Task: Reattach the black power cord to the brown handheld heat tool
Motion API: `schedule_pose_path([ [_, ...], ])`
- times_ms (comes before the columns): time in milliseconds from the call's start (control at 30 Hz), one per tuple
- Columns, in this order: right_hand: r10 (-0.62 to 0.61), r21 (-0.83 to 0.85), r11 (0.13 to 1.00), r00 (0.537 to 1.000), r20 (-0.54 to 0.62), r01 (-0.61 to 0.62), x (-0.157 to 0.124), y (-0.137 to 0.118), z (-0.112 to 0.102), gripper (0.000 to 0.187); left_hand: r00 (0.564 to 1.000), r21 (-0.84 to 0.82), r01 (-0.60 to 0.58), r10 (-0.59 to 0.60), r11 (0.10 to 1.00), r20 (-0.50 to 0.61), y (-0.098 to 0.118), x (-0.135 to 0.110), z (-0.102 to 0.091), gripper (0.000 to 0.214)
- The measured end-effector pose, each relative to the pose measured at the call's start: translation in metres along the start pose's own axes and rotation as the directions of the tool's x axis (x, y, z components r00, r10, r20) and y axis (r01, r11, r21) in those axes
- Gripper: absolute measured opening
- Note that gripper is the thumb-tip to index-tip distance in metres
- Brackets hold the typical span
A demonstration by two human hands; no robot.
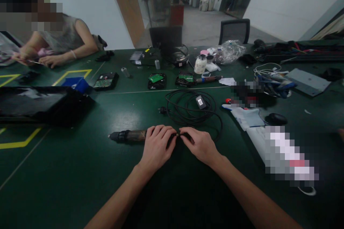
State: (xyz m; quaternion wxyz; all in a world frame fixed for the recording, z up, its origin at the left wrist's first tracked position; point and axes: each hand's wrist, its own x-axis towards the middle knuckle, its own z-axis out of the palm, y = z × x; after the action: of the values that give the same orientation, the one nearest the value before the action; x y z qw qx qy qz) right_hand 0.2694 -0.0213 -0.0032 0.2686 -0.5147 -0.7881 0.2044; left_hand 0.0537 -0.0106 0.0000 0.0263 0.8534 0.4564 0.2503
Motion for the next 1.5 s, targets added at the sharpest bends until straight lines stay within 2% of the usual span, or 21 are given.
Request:
schedule_pose_path([
  [633, -0.058, -0.031, 0.998, 0.998, 0.009, 0.058, 0.0024, -0.0055, -0.0043, 0.016, 1.0, -0.005, 0.008, -0.008, 1.0, -0.004, -0.0003, -0.0005, 0.0018, 0.015],
  [1033, -0.041, -0.012, 0.999, 0.999, 0.017, 0.041, 0.0023, -0.0046, -0.0031, 0.015, 1.0, 0.012, 0.004, -0.004, 1.0, 0.008, 0.0001, -0.0006, 0.001, 0.015],
  [1233, -0.041, -0.026, 0.999, 0.999, 0.011, 0.041, 0.0019, -0.0049, -0.0032, 0.014, 1.0, -0.003, -0.012, 0.012, 1.0, 0.017, 0.001, -0.0005, -0.0009, 0.022],
  [1500, -0.045, -0.027, 0.999, 0.999, 0.004, 0.045, 0.0023, -0.0055, -0.0039, 0.015, 1.0, 0.009, -0.004, 0.004, 1.0, 0.009, -0.0002, -0.0006, 0.0004, 0.016],
])
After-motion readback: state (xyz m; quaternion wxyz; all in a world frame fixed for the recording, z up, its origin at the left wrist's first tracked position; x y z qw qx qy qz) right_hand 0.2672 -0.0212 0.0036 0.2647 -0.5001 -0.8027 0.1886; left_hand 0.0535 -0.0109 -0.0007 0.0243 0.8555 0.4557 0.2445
